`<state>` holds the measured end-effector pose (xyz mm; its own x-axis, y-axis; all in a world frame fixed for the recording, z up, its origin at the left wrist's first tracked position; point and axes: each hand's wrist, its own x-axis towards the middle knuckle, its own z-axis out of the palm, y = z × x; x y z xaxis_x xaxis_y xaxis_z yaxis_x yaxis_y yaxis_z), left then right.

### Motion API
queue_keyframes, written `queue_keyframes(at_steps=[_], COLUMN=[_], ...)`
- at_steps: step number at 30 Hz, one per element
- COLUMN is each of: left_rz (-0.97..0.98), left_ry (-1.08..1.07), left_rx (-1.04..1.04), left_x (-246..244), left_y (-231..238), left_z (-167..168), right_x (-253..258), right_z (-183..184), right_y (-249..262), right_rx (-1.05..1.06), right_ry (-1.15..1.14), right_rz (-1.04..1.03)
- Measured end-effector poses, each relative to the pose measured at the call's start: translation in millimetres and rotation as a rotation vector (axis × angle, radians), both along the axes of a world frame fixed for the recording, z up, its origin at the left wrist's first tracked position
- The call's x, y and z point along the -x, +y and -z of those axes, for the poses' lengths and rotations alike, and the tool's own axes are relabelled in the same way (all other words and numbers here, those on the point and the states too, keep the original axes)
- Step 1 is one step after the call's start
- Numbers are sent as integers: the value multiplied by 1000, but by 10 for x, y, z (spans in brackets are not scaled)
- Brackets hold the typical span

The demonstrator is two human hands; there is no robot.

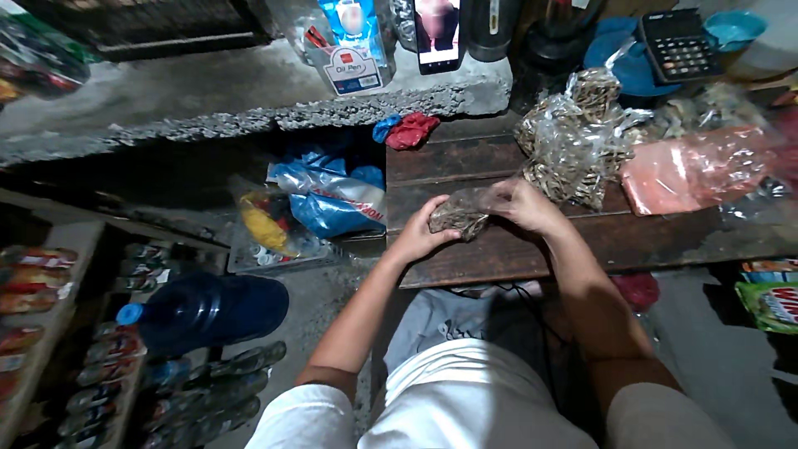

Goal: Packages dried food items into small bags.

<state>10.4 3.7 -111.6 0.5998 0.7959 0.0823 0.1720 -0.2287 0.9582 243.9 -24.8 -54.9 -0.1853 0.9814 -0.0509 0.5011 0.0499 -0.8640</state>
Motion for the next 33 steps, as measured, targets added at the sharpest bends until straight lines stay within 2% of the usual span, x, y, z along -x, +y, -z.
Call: queue_keyframes(at_steps=[5, 10, 13, 16, 19, 22, 25, 29, 33], left_rz=[-16, -48, -44, -66, -67, -50, 28, 128, 85], left_ry=[21, 11, 1, 18, 5, -5, 8, 82, 76], left_rx=[-3, 22, 1, 2, 7, 6, -79, -329, -287], left_x=[1, 2, 7, 6, 5, 19, 42, 11, -65], left_y=[-22, 7, -5, -10, -14, -2, 44, 158, 100], left_z=[-40, -7, -4, -13, -3, 7, -28, -170, -416], right_x=[73, 93, 76, -31, -139, -184, 7, 320, 561], right_z=[-13, 110, 85, -10, 8, 51, 43, -36, -191], right_y=[18, 21, 19, -14, -4, -36, -12, 68, 35], right_rx=[23, -70, -28, -192, -361, -204, -39, -314, -523], right_ry=[-25, 40, -35, 33, 228, 234, 234, 84, -122], right_rz=[-71, 95, 57, 151, 162, -71, -128, -174, -191])
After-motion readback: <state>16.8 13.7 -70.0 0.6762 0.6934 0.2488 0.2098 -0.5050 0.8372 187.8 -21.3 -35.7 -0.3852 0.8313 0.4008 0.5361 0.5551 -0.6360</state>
